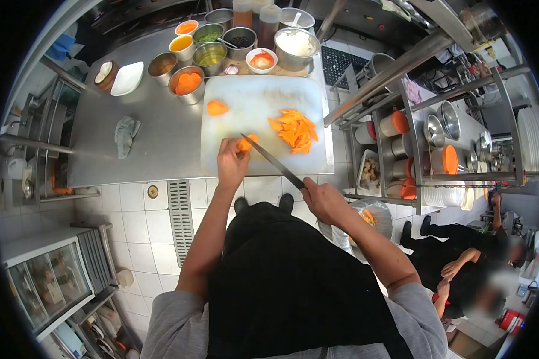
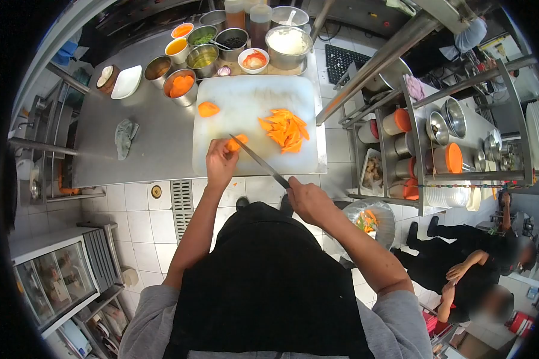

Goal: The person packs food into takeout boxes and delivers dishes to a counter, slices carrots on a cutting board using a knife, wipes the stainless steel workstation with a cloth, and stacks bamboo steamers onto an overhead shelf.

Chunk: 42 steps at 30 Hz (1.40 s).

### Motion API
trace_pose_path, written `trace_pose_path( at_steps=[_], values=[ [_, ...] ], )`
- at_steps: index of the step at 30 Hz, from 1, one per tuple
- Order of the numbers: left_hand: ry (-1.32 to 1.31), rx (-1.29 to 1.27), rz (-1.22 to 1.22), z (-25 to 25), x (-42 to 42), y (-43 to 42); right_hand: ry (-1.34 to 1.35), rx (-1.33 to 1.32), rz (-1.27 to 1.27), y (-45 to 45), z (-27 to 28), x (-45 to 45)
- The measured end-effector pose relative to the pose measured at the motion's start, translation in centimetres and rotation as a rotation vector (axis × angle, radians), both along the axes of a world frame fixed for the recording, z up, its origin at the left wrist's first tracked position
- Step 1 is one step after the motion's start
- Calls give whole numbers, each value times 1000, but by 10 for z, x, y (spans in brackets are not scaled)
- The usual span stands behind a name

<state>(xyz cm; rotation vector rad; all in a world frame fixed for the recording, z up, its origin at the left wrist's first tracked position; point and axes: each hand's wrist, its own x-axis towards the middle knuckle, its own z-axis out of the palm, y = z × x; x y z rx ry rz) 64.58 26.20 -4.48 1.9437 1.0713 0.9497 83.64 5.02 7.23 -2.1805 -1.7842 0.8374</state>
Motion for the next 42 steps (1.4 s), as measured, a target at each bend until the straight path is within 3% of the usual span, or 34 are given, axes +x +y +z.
trace_pose_path(
  at_steps=[18,21,31,42],
  values=[
    [-24,30,-15,3,-2,2,-20,32,20,19,-13,-8],
    [-19,-24,-16,0,-2,3,2,37,-54,9,-41,-20],
    [0,16,-11,3,-2,0,-153,79,-26,-14,-8,-17],
    [-8,37,-9,7,0,-1,-250,-26,-45,-22,-11,-31]
  ],
)
